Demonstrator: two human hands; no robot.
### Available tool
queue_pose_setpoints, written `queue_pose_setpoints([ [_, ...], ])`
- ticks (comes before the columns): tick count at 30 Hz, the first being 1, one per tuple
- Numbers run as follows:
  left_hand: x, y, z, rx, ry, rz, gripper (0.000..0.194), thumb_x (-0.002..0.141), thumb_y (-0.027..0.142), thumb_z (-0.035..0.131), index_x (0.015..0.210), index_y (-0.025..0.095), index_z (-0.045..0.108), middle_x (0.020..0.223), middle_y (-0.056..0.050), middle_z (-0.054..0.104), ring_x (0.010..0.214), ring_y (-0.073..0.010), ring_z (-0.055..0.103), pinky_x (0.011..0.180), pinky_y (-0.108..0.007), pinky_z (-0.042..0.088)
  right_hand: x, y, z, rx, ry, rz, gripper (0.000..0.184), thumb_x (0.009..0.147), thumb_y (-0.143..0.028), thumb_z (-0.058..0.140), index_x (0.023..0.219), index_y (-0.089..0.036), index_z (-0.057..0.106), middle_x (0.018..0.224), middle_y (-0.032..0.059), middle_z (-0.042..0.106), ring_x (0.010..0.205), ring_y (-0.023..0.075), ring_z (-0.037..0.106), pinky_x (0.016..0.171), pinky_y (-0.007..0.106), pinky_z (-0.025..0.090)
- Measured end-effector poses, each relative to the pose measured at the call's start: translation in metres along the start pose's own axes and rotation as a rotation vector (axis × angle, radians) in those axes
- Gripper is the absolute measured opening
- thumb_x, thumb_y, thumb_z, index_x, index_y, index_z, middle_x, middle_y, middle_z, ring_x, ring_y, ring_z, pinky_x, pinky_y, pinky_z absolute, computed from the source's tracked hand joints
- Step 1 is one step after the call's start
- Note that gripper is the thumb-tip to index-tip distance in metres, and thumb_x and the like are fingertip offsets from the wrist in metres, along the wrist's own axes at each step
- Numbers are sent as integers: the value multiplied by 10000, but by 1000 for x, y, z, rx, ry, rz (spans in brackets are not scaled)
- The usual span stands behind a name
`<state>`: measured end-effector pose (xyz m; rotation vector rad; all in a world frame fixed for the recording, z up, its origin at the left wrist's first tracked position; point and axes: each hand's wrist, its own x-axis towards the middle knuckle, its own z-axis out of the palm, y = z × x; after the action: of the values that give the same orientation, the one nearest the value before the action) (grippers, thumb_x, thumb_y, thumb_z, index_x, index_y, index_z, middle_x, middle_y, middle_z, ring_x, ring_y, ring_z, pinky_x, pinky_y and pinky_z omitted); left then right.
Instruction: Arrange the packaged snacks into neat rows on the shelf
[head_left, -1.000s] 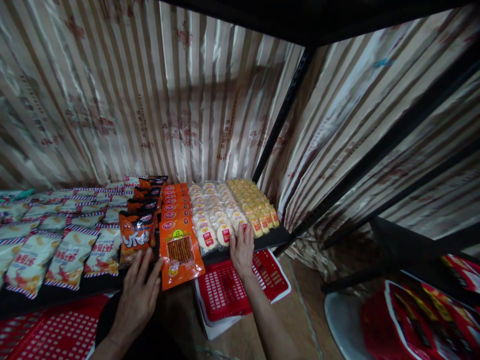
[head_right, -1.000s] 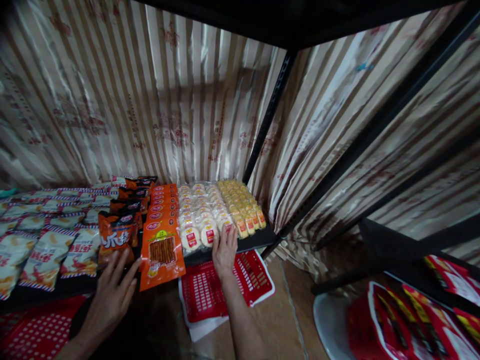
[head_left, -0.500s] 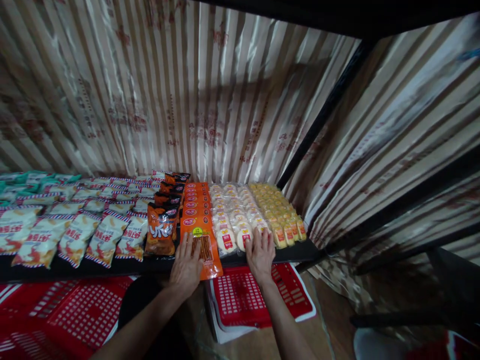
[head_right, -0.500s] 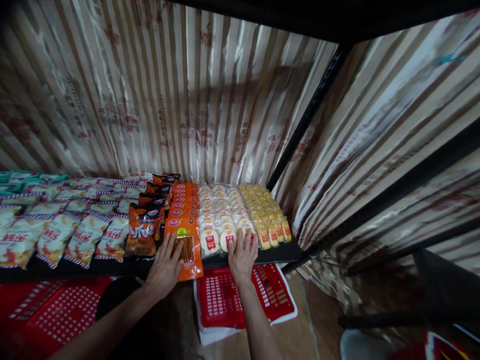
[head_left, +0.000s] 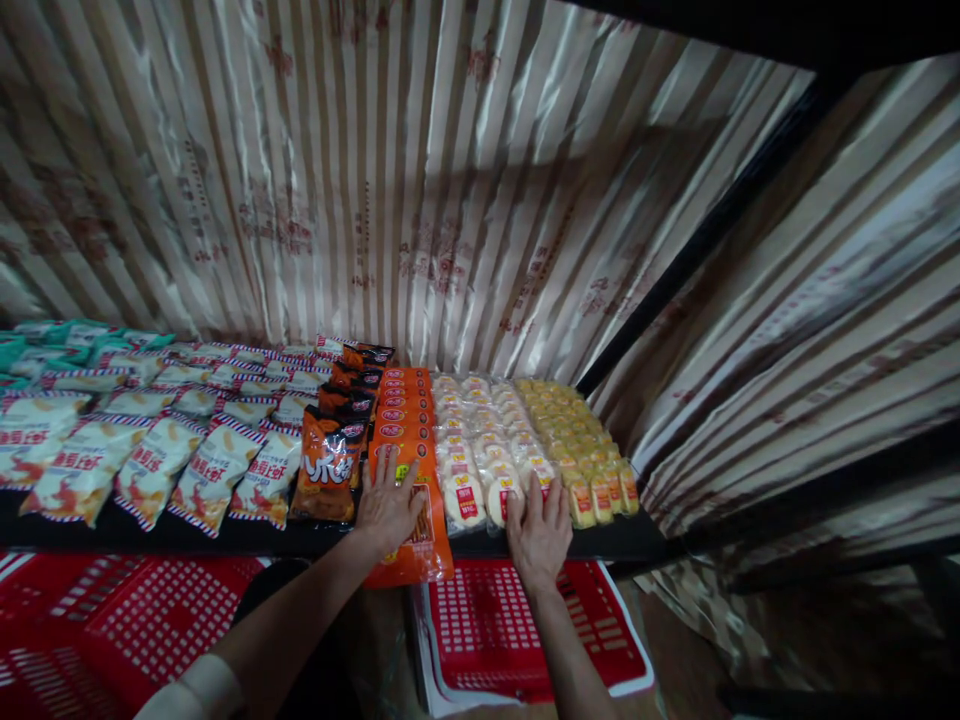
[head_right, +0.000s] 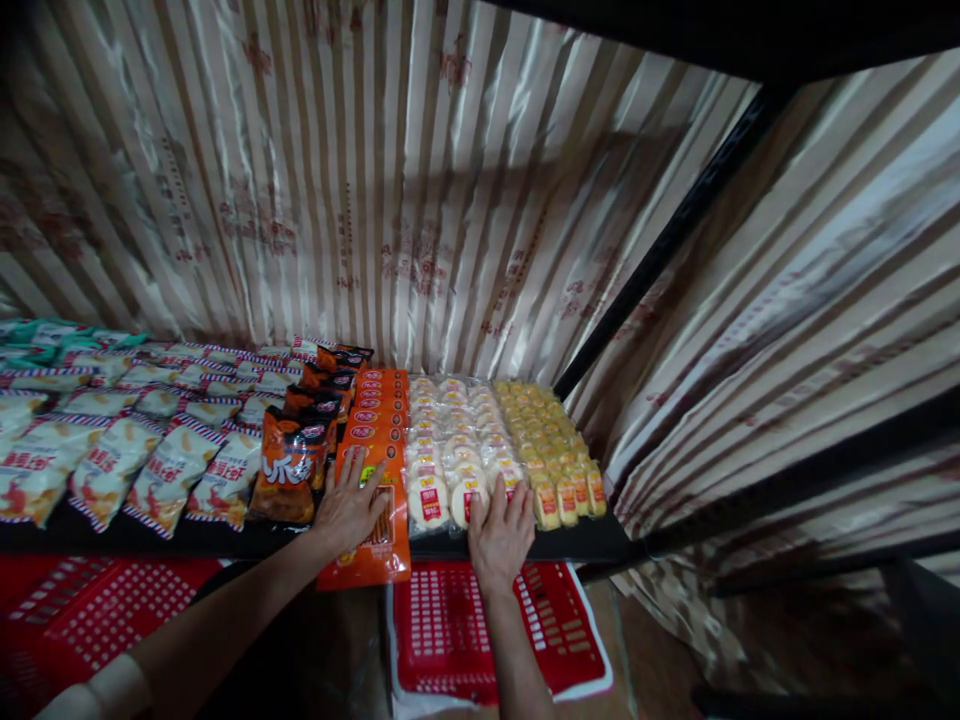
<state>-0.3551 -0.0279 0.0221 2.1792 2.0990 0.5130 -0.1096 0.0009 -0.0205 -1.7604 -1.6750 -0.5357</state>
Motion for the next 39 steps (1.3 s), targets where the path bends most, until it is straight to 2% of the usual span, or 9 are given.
queue_pose_setpoints([
  [8, 3, -3, 1, -47, -6, 27, 483, 886, 422, 435, 1352, 296, 453, 1481, -65, 343, 1389, -310, 209, 1098, -561, 166, 0, 3, 3, -5, 19, -19, 562, 929, -476, 333, 1335, -115, 474, 1396, 214, 403, 1306, 353, 325, 968, 532, 370],
  [13, 3, 0, 2, -61, 2, 8, 490, 888, 417, 430, 1363, 295, 438, 1477, -66, 348, 1393, -309, 197, 1107, -579, 126, 1, 1, 1, -22, 15, -30, 566, 931, -472, 335, 1311, -87, 499, 1386, 234, 405, 1295, 359, 333, 966, 525, 368],
  [17, 2, 2, 2, -73, 29, 0, 483, 883, 424, 446, 1347, 293, 461, 1475, -71, 352, 1388, -312, 214, 1110, -576, 131, 1, 0, 1, -24, 23, -26, 563, 934, -478, 319, 1315, -106, 500, 1384, 216, 410, 1298, 361, 330, 959, 530, 371],
  [23, 9, 4, 2, -74, 97, 27, 495, 886, 404, 458, 1350, 231, 467, 1502, -105, 285, 1409, -285, 155, 1133, -489, 154, 1, 2, 2, -25, 30, -52, 567, 934, -462, 330, 1324, -81, 487, 1413, 221, 372, 1341, 371, 259, 988, 543, 353],
  [27, 14, 6, 9, -54, 50, 22, 525, 888, 438, 447, 1379, 255, 419, 1483, -98, 330, 1398, -304, 188, 1114, -528, 182, 2, 2, 1, -14, 38, -73, 549, 936, -443, 336, 1337, -93, 472, 1435, 209, 353, 1360, 369, 225, 997, 553, 347],
  [33, 14, 8, 15, -48, 68, 0, 521, 873, 450, 472, 1358, 263, 448, 1455, -91, 383, 1374, -301, 258, 1112, -524, 188, 2, 2, -1, 54, 45, -63, 635, 941, -458, 315, 1434, -59, 292, 1411, 235, 385, 1358, 363, 237, 1004, 568, 335],
  [39, 14, 9, 17, -33, 124, 8, 498, 869, 395, 482, 1347, 257, 464, 1462, -102, 369, 1364, -300, 280, 1101, -528, 213, 8, -3, -15, 167, 91, -120, 596, 945, -423, 338, 1467, -162, 222, 1489, 174, 282, 1384, 347, 191, 1026, 615, 274],
])
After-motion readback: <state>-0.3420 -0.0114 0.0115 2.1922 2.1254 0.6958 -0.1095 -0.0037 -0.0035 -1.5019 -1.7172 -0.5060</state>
